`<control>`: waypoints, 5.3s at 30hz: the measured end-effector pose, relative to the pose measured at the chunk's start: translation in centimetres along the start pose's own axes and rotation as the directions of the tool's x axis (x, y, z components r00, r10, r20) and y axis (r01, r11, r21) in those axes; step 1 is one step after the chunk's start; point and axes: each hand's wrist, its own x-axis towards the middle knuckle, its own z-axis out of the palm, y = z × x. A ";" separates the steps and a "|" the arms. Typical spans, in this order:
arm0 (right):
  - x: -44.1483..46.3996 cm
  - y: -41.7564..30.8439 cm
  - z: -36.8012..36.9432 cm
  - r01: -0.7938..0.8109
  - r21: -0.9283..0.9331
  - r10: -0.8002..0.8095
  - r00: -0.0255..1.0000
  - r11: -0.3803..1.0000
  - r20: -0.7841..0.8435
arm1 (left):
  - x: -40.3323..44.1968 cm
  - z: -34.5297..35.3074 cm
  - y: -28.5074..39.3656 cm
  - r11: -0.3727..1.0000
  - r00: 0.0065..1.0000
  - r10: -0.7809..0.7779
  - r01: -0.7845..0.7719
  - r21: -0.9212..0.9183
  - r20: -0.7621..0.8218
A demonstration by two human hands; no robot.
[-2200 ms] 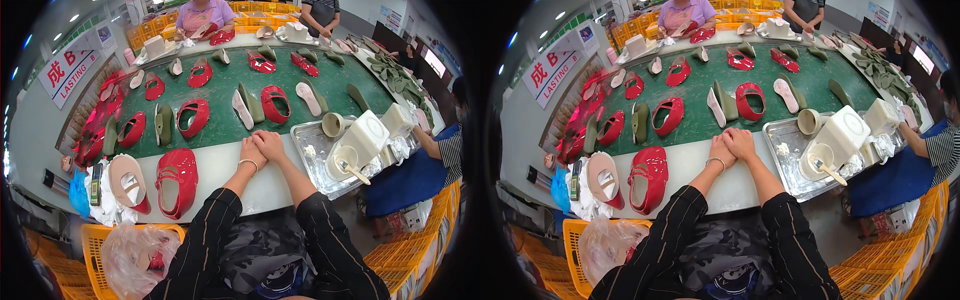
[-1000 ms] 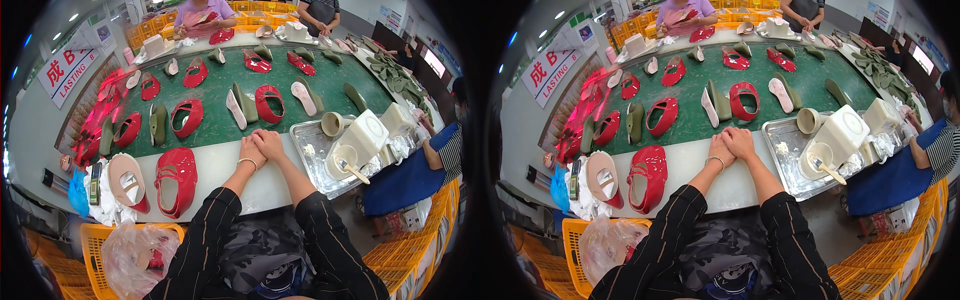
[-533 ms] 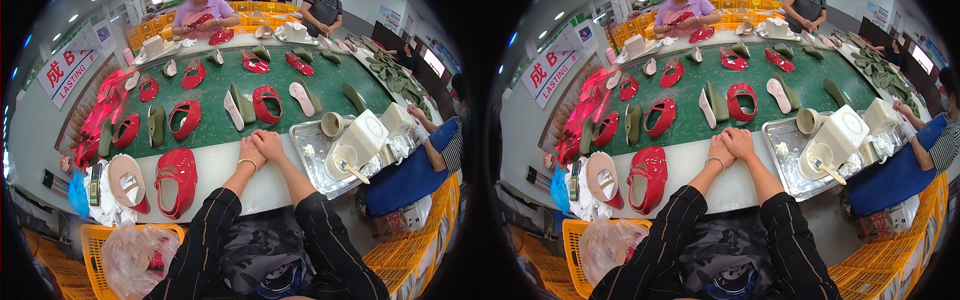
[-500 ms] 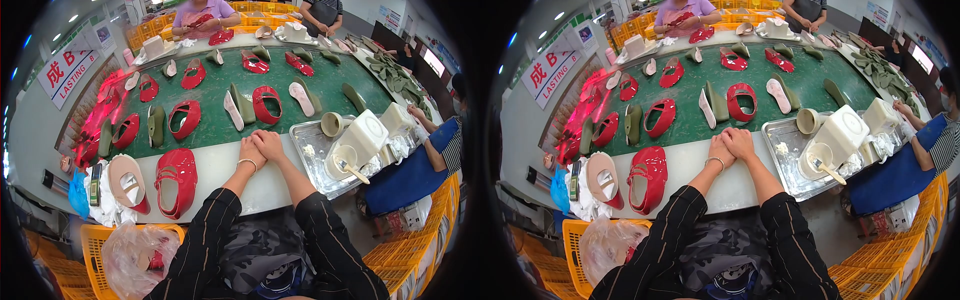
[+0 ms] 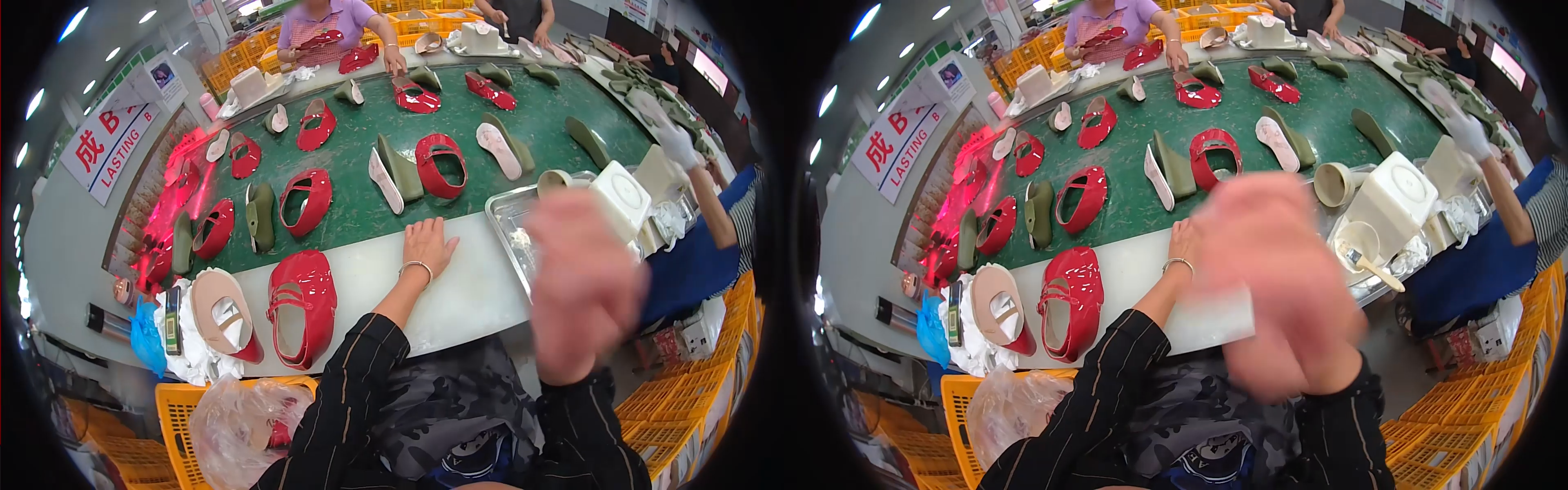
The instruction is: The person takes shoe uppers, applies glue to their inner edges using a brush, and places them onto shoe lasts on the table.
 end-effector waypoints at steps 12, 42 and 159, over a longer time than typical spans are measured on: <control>3.6 -9.5 -3.4 0.412 -0.217 -0.417 0.909 0.885 0.027 | -0.6 -2.1 1.5 1.000 1.000 -0.029 0.029 0.012 0.004; 0.1 0.4 1.7 -0.182 -0.202 0.216 0.963 0.962 0.164 | -2.5 -5.2 2.7 0.778 0.975 0.034 -0.165 -0.607 -0.222; -15.8 17.8 3.3 -0.195 -0.710 0.594 0.714 0.677 0.371 | -19.3 -18.5 2.2 0.902 0.878 -0.218 0.015 -0.431 -0.426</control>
